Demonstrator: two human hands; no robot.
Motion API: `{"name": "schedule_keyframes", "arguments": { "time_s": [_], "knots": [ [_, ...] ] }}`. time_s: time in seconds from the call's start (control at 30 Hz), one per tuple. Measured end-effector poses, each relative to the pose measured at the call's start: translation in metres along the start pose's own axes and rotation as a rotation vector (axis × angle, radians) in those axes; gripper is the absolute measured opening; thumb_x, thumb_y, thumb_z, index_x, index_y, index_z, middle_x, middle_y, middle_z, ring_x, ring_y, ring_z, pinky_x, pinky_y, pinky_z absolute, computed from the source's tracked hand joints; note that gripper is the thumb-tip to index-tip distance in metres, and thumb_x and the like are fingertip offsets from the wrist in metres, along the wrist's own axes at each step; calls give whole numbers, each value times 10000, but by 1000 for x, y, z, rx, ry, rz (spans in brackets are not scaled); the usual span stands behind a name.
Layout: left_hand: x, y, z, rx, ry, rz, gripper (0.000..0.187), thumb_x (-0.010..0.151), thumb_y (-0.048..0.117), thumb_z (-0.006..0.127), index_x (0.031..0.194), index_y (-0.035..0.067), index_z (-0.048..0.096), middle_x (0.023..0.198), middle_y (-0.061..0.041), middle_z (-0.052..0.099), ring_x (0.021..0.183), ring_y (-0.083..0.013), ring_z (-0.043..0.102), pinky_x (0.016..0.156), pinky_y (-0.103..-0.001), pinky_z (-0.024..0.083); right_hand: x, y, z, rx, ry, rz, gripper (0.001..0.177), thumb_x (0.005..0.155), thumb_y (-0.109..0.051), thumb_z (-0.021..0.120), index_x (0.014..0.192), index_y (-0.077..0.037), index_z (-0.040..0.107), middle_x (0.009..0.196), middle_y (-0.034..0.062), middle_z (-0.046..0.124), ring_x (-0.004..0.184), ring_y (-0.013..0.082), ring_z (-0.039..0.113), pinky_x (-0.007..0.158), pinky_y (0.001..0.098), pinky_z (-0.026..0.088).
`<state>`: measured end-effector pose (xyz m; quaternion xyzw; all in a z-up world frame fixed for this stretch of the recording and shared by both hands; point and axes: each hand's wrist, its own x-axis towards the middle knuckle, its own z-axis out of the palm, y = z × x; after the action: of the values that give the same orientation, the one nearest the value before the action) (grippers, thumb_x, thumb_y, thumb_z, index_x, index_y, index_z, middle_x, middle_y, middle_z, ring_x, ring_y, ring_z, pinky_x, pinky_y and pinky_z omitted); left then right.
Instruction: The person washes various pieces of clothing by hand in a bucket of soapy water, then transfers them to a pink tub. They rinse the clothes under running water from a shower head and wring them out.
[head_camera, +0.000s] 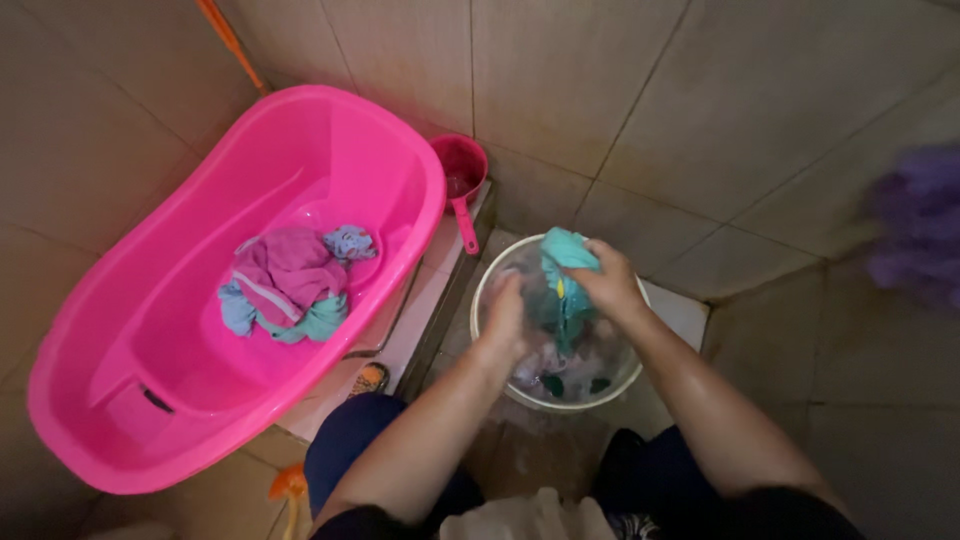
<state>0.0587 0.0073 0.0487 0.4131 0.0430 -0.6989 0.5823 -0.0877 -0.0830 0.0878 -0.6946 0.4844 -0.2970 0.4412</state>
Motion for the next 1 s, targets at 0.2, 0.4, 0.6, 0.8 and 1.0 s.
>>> {"name": "schedule_keyframes", "arguments": {
  "time_s": [0.2,0.4,0.6,0.8,1.0],
  "knots": [
    [-27,-7,25,-177,-242,-120,656,1024,592,451,1439,91,539,1387,-152,602,1221,-338,606,1043,-568,451,-51,-52,-11,372,125,-159,390,889,-55,740,1227,-45,546,1153,99,619,1080,180,608,904,329,526],
    [6,-34,20,-119,-126,100,354,968,276,520,1228,59,622,1126,-140,695,1004,-310,699,907,-506,571,-58,-52,-7,821,126,88,410,905,-67,600,1315,-88,582,1256,52,645,1146,159,636,969,301,533],
    [19,-48,14,69,-85,312,344,933,215,563,1170,-19,651,1016,-160,692,901,-327,680,768,-464,582,-32,12,6,669,214,230,347,993,-186,617,1302,-29,622,1155,105,683,1039,210,653,894,347,534],
    [-14,-27,34,122,-145,-130,486,898,468,547,1243,131,606,1122,-123,677,950,-307,670,721,-503,550,-33,13,1,1233,-229,440,429,866,-360,567,1225,-145,663,1079,154,773,984,259,749,848,353,620],
    [-34,-16,44,232,-359,-151,542,854,395,737,1323,203,545,1263,-122,625,1102,-307,664,870,-559,572,-12,19,-13,988,-215,72,190,873,-125,730,1011,-133,599,972,105,704,1086,275,758,775,422,642]
  ]
}}
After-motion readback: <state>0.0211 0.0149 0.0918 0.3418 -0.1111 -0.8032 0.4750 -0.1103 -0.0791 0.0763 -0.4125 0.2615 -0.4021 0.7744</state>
